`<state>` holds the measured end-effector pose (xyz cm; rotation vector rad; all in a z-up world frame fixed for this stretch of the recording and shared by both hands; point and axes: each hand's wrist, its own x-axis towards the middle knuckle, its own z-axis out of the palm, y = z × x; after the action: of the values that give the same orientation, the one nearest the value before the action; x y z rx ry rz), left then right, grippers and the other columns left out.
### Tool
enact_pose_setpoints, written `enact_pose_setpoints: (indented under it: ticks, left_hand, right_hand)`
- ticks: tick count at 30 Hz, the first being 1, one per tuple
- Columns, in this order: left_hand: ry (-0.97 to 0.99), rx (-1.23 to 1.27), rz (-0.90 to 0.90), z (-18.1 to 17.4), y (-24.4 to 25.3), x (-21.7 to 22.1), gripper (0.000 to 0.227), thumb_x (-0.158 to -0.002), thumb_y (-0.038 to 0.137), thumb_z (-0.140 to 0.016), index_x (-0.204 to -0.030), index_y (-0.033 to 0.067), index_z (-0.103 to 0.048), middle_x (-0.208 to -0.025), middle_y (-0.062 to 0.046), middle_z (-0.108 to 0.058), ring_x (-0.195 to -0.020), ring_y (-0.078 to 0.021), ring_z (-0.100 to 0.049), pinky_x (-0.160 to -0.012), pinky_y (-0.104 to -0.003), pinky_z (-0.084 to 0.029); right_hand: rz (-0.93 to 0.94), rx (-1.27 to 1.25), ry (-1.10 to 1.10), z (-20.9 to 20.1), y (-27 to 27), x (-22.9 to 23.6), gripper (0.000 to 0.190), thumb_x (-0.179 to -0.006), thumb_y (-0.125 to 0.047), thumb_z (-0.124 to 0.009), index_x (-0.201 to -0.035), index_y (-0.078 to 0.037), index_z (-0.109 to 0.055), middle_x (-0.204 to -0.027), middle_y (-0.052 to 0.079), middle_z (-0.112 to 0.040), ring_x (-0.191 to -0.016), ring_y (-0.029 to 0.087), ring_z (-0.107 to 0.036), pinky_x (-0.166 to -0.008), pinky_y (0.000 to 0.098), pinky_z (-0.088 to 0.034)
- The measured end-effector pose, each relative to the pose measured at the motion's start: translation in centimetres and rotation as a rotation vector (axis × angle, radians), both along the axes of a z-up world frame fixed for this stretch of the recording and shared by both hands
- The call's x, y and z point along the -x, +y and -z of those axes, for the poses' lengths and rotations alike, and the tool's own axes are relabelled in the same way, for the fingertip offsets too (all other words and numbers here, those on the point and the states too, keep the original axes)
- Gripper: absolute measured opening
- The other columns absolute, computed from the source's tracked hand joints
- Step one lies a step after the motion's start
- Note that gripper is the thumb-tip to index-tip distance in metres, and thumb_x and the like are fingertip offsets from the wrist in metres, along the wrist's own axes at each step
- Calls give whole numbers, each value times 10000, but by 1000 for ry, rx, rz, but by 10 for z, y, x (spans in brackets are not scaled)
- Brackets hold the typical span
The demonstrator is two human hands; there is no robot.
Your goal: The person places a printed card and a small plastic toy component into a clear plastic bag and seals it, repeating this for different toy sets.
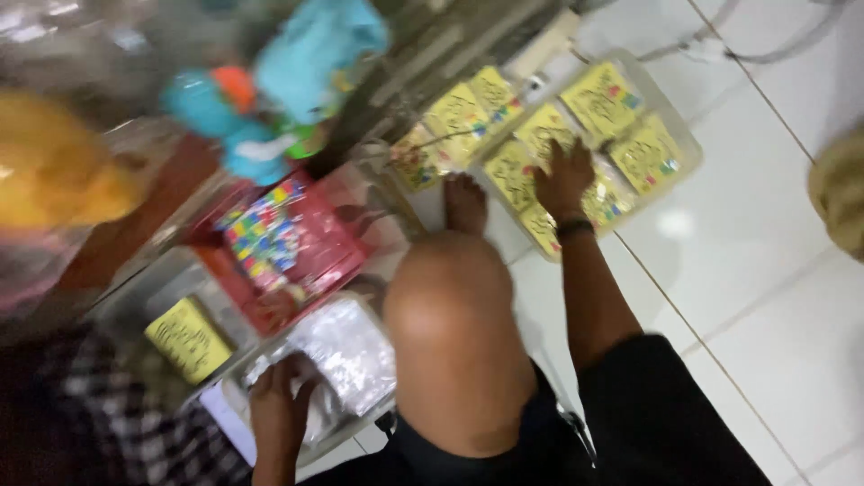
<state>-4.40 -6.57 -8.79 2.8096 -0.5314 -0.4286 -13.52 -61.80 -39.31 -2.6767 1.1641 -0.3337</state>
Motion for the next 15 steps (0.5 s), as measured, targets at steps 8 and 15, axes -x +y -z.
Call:
enact_pose_setpoints:
  ticks: [8, 15]
  left_hand:
    - [220, -130, -42, 14, 14, -4, 379, -882, 147, -733, -1222, 275, -625, -1272, -53, -578, -1062, -394, -710, -864, -505, -615]
    - [399, -2, -4, -20, 15, -9, 805, -871, 8, -704, -1533, 235, -307, -1351, -215, -619, -1194, -443, -649, -996, -549, -532]
  right_hand:
    - [-109, -500, -390, -81, 64, 78, 308, -985, -216, -775, -1282, -147, -733, -1094, 213, -708, -1122, 398, -659, -1014, 446, -490]
    - [-212, -336, -557, -242, 16, 28, 64, -1237, -91, -759, -1203, -119, -805, -911, 90, -664, -817, 203, -635, -708, 368, -532]
